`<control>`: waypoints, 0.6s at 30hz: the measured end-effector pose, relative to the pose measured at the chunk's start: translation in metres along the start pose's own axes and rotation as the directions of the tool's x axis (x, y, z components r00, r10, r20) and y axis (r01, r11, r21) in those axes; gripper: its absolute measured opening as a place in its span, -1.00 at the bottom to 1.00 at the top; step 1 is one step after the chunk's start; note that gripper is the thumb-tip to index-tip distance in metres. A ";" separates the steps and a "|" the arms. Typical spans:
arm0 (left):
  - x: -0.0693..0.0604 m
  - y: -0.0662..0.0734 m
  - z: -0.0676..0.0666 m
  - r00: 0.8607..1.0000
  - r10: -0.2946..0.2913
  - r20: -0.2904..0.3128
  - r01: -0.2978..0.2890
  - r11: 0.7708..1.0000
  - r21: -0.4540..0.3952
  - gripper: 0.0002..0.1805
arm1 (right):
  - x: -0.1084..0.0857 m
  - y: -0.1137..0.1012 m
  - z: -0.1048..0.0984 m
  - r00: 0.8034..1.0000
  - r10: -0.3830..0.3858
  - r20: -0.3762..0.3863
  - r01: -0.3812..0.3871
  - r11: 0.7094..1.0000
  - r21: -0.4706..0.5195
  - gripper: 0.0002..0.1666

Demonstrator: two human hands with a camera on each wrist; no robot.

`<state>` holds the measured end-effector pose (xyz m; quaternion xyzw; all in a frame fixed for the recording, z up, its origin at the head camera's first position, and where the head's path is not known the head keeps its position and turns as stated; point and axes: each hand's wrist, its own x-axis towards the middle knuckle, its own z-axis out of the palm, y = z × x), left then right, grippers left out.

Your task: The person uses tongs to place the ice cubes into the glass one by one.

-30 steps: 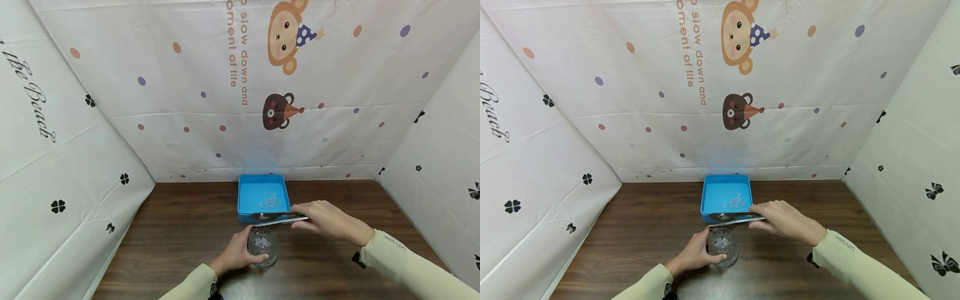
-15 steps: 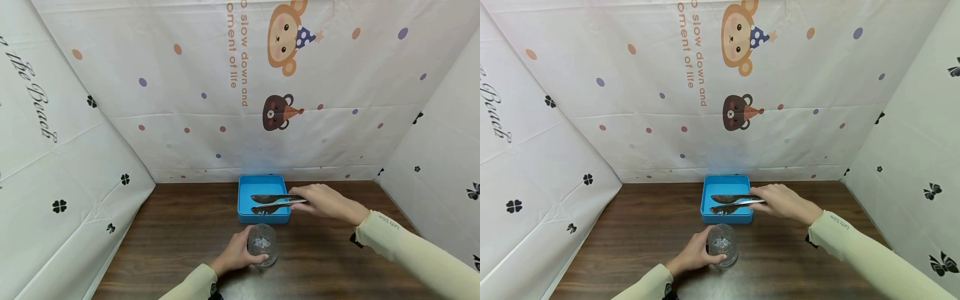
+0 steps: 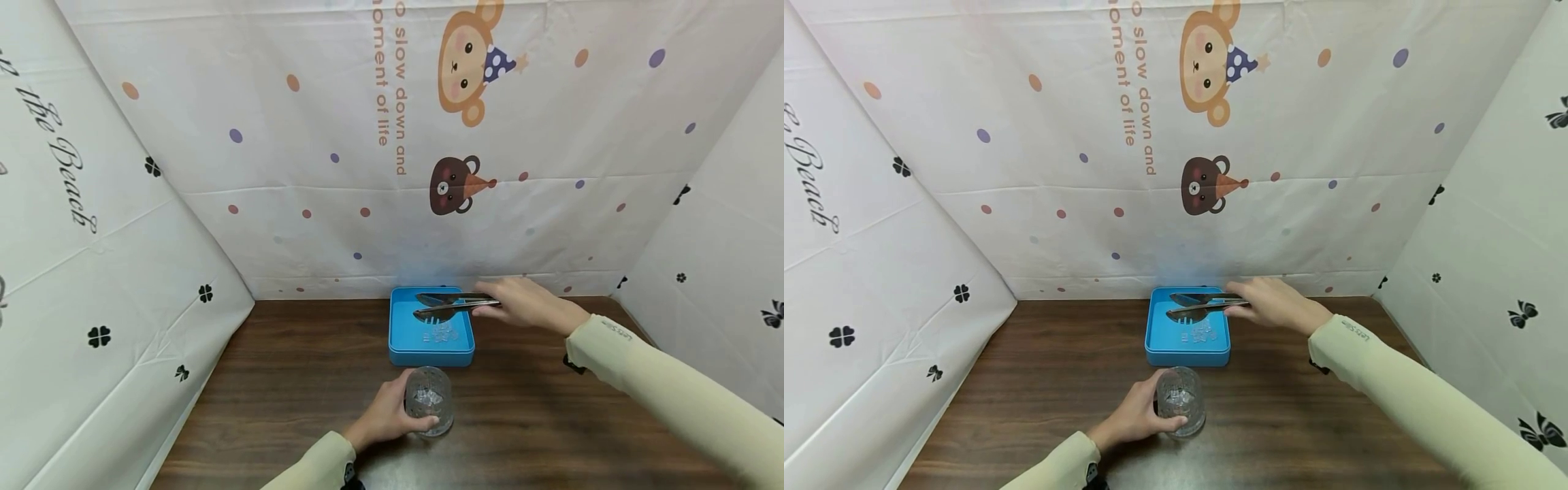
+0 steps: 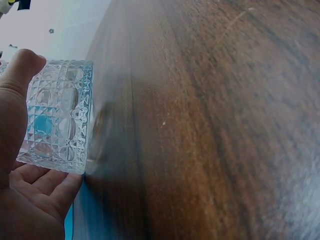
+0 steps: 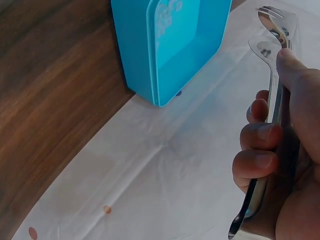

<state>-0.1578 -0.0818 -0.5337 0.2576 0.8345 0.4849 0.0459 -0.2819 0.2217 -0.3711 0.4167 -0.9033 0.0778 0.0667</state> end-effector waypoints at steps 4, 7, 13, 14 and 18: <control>0.000 0.000 0.001 1.000 0.002 -0.002 -0.002 1.000 0.004 -0.17 | 0.005 0.003 0.000 0.999 0.033 0.032 -0.034 0.999 0.033 -0.43; 0.000 0.000 0.001 1.000 -0.006 0.003 0.006 1.000 0.004 -0.17 | 0.009 0.006 0.001 0.997 0.047 0.053 -0.050 0.998 0.045 -0.41; 0.000 -0.001 0.001 1.000 -0.021 0.007 0.021 1.000 -0.004 -0.18 | 0.017 0.012 0.003 0.997 0.040 0.063 -0.041 0.999 0.024 -0.42; 0.000 -0.001 0.001 1.000 -0.022 0.007 0.022 1.000 -0.006 -0.18 | 0.018 0.013 0.003 0.997 0.041 0.068 -0.042 0.999 0.022 -0.41; 0.000 -0.001 0.000 1.000 -0.020 0.003 0.020 1.000 -0.006 -0.18 | 0.026 0.015 0.003 0.995 0.035 0.091 -0.037 0.999 0.017 -0.42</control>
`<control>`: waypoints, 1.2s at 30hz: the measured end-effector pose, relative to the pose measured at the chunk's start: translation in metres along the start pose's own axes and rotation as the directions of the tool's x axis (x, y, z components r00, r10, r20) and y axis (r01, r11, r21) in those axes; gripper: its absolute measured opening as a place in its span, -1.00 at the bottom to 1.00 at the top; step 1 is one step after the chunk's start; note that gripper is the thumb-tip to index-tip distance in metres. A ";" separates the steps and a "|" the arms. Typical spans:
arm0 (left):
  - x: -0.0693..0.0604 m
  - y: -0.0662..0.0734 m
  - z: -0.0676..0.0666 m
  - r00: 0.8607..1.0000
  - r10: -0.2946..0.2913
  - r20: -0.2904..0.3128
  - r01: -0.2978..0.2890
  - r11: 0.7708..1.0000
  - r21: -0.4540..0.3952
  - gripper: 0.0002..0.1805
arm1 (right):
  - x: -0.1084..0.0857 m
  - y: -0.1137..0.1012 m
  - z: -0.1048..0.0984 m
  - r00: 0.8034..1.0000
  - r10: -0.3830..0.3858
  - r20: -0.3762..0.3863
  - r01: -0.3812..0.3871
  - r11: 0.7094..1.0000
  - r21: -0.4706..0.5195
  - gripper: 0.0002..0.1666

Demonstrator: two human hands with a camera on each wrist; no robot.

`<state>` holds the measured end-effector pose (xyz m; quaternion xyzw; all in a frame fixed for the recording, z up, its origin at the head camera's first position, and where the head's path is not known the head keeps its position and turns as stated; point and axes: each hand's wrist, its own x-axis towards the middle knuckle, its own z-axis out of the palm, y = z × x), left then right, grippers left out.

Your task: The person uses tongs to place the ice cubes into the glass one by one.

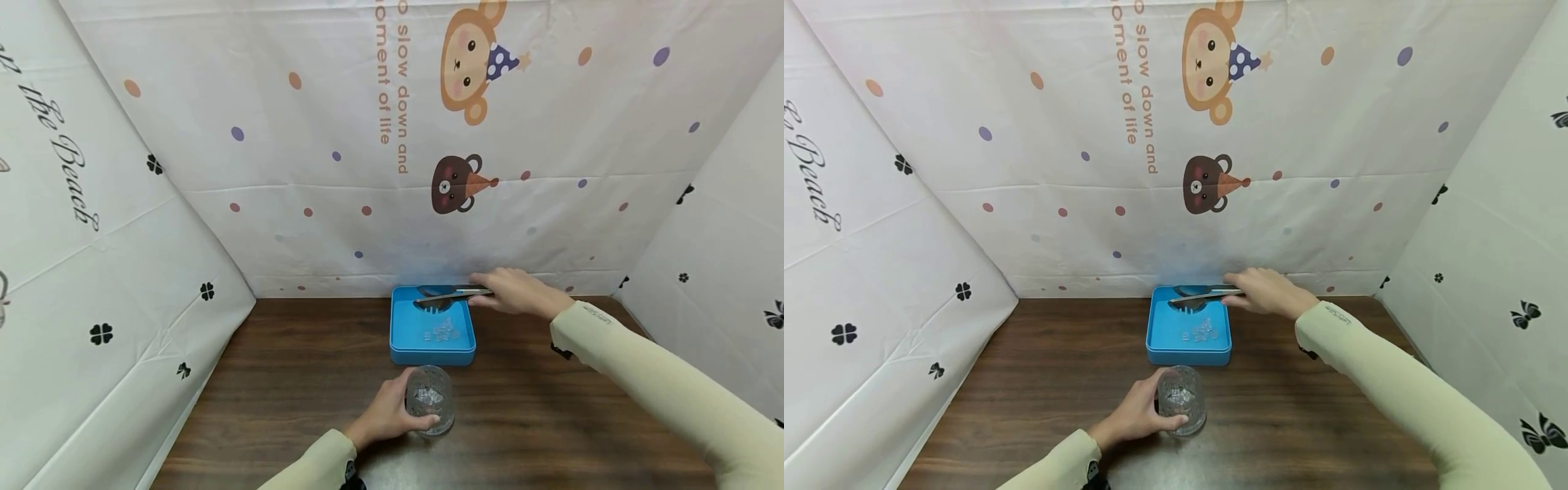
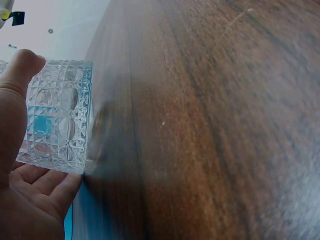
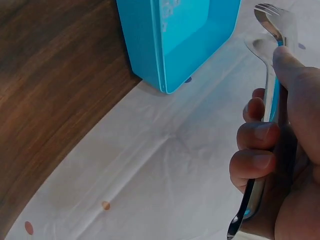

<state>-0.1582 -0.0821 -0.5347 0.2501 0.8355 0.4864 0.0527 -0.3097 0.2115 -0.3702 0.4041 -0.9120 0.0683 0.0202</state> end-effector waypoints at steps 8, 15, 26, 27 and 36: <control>0.002 0.000 -0.001 1.000 -0.009 0.002 0.009 1.000 0.017 -0.18 | 0.023 -0.003 -0.005 0.995 0.031 0.095 -0.028 0.999 -0.027 -0.40; 0.003 -0.001 -0.001 1.000 -0.005 0.003 0.005 1.000 0.018 -0.17 | 0.041 -0.007 0.003 0.979 0.045 0.197 -0.034 0.997 -0.062 -0.50; 0.002 -0.002 0.001 1.000 -0.004 0.018 0.004 1.000 0.016 -0.16 | 0.050 -0.020 0.025 0.963 0.043 0.268 -0.019 0.996 -0.093 -0.61; 0.002 -0.002 0.001 1.000 -0.011 0.023 0.011 1.000 0.013 -0.16 | 0.050 -0.020 0.026 0.962 0.039 0.269 -0.013 0.995 -0.098 -0.61; 0.002 -0.003 0.000 1.000 -0.012 0.012 0.012 0.999 0.030 -0.16 | 0.049 -0.019 0.032 0.967 0.045 0.251 -0.018 0.994 -0.110 -0.66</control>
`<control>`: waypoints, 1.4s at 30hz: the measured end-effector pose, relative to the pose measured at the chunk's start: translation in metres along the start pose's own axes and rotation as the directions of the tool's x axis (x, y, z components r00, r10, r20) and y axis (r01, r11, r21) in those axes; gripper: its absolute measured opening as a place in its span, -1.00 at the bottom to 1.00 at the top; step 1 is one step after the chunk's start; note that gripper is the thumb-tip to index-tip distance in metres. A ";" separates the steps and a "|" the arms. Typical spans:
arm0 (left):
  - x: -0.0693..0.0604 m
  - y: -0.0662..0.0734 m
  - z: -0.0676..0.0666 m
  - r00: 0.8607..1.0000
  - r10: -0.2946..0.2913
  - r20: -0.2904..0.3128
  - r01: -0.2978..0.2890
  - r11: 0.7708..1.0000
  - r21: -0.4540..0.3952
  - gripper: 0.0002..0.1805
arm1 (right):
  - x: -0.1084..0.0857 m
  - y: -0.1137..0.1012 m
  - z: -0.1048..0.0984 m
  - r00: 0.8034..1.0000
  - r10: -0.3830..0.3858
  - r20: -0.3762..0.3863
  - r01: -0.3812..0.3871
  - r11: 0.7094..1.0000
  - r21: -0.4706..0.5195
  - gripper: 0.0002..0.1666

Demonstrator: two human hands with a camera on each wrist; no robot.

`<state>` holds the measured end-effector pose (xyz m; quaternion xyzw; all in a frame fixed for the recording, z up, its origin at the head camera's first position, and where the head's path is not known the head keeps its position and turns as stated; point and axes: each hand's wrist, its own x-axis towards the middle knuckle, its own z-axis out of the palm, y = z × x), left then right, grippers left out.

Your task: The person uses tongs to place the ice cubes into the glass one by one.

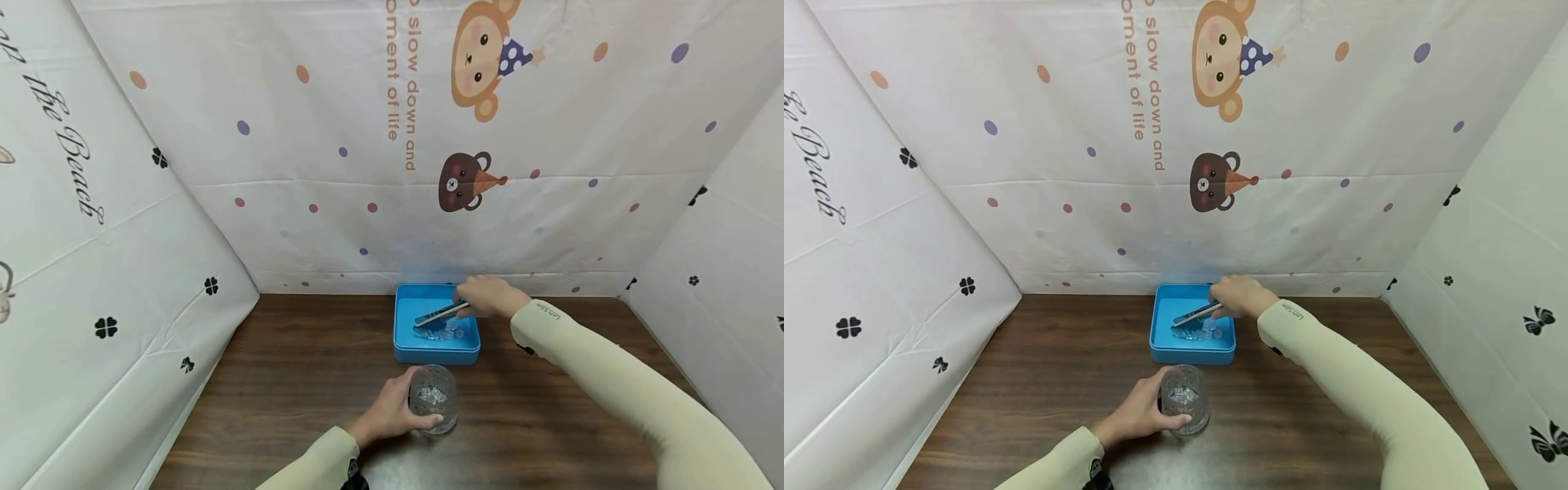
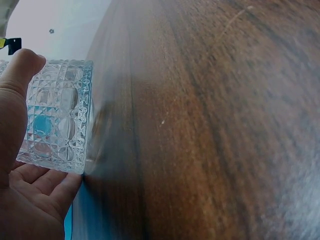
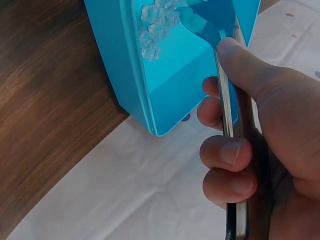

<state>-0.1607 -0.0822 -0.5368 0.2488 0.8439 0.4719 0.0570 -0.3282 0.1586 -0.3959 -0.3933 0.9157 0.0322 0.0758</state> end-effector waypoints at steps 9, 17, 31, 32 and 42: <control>0.001 0.000 0.000 1.000 -0.010 0.001 0.010 1.000 -0.002 -0.16 | -0.002 0.000 0.006 0.999 -0.023 -0.024 0.023 1.000 0.000 -0.74; 0.000 0.002 0.000 1.000 -0.014 -0.001 0.014 1.000 -0.008 -0.16 | -0.004 0.001 0.007 0.999 -0.016 -0.037 0.016 1.000 0.016 -0.74; 0.000 0.002 0.000 1.000 -0.028 0.005 0.028 1.000 0.000 -0.16 | -0.006 0.006 0.013 0.998 -0.033 -0.052 0.034 0.999 0.022 -0.87; 0.000 0.002 0.000 1.000 -0.027 0.004 0.028 1.000 -0.001 -0.15 | -0.007 0.006 0.013 0.998 -0.040 -0.058 0.042 0.999 0.025 -0.90; 0.000 0.002 0.000 1.000 -0.004 -0.001 0.004 1.000 -0.006 -0.15 | -0.026 0.015 0.008 0.979 -0.094 -0.178 0.109 0.991 0.078 -0.85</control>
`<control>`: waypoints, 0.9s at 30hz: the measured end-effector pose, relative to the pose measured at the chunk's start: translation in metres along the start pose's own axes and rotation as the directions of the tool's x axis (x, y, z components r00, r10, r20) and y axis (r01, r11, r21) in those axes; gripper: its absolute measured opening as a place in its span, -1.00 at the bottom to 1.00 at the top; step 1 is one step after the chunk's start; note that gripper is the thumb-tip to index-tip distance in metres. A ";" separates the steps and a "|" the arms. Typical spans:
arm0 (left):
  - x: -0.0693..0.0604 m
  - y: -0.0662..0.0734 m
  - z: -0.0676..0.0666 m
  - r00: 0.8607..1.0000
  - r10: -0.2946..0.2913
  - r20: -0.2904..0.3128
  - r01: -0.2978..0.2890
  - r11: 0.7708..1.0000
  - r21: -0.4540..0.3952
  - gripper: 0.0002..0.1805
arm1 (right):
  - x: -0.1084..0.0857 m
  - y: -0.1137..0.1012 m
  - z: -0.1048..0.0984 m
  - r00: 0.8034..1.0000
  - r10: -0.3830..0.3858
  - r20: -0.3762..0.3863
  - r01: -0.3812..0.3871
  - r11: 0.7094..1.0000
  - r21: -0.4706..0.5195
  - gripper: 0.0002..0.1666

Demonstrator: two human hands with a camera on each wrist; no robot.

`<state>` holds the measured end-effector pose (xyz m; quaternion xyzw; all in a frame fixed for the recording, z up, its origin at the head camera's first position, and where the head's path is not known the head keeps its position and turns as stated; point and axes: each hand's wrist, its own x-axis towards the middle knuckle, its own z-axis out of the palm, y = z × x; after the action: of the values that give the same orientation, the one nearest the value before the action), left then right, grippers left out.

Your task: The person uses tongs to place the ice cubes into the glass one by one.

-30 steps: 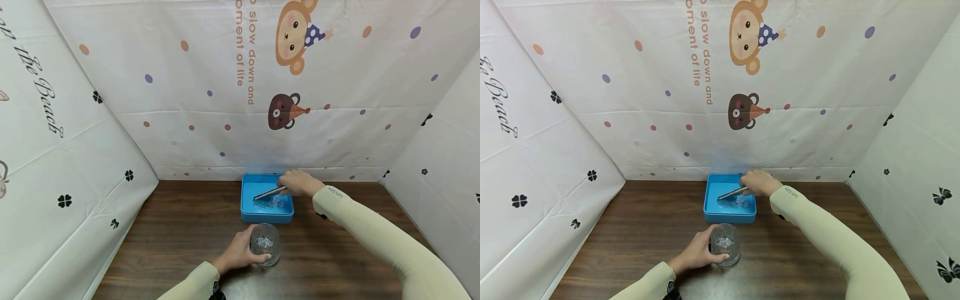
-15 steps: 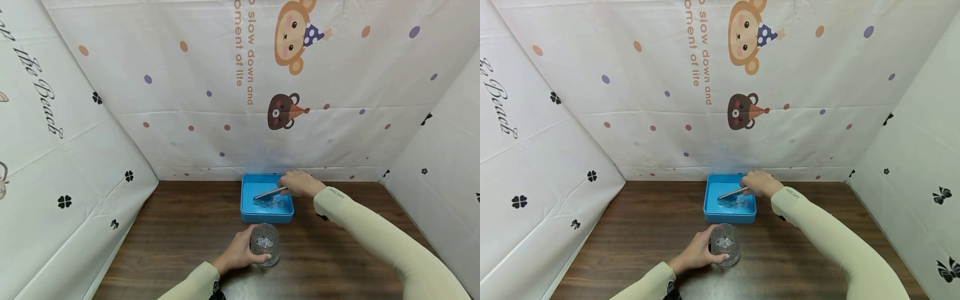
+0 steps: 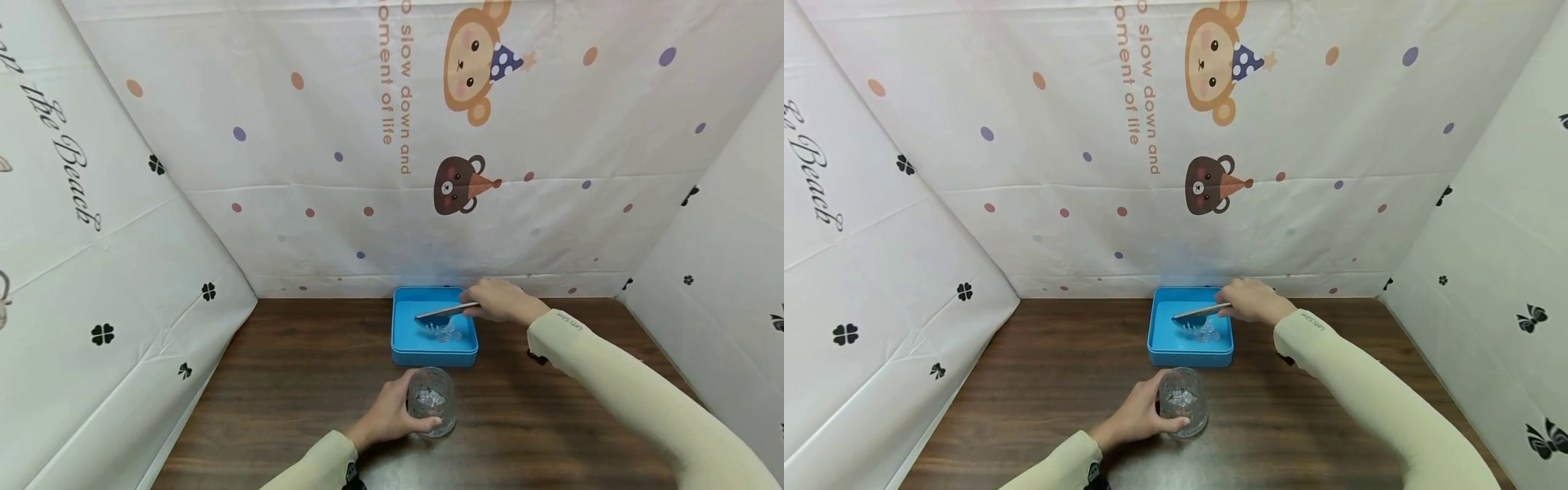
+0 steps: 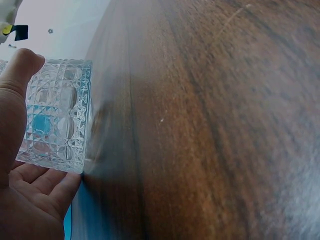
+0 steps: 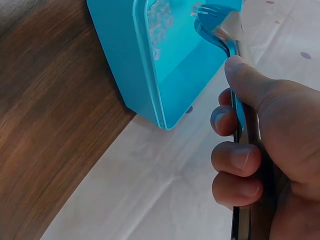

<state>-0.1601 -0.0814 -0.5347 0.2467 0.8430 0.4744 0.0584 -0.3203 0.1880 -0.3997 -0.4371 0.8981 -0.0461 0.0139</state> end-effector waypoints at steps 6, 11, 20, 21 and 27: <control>-0.001 0.000 0.000 1.000 0.005 -0.002 -0.005 1.000 -0.003 -0.15 | -0.009 0.003 -0.005 0.999 0.008 -0.043 -0.006 0.999 0.047 -0.83; -0.001 0.000 -0.001 1.000 0.006 0.001 -0.006 1.000 -0.004 -0.15 | -0.018 0.004 -0.010 0.996 0.030 -0.085 -0.022 0.995 0.097 -0.79; -0.001 0.000 0.000 1.000 0.003 0.000 -0.003 1.000 -0.008 -0.15 | -0.031 0.009 -0.019 0.983 0.058 -0.175 -0.035 0.990 0.134 -0.77; -0.001 0.000 0.000 1.000 0.008 -0.002 -0.008 1.000 -0.007 -0.15 | -0.032 0.010 -0.019 0.981 0.061 -0.185 -0.036 0.990 0.133 -0.75; -0.001 -0.001 0.000 1.000 0.019 -0.008 -0.019 1.000 -0.005 -0.16 | -0.037 0.014 -0.020 0.974 0.071 -0.216 -0.044 0.991 0.127 -0.71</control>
<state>-0.1597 -0.0820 -0.5358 0.2525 0.8397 0.4781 0.0512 -0.3094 0.2269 -0.3815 -0.4014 0.9020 -0.1485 -0.0577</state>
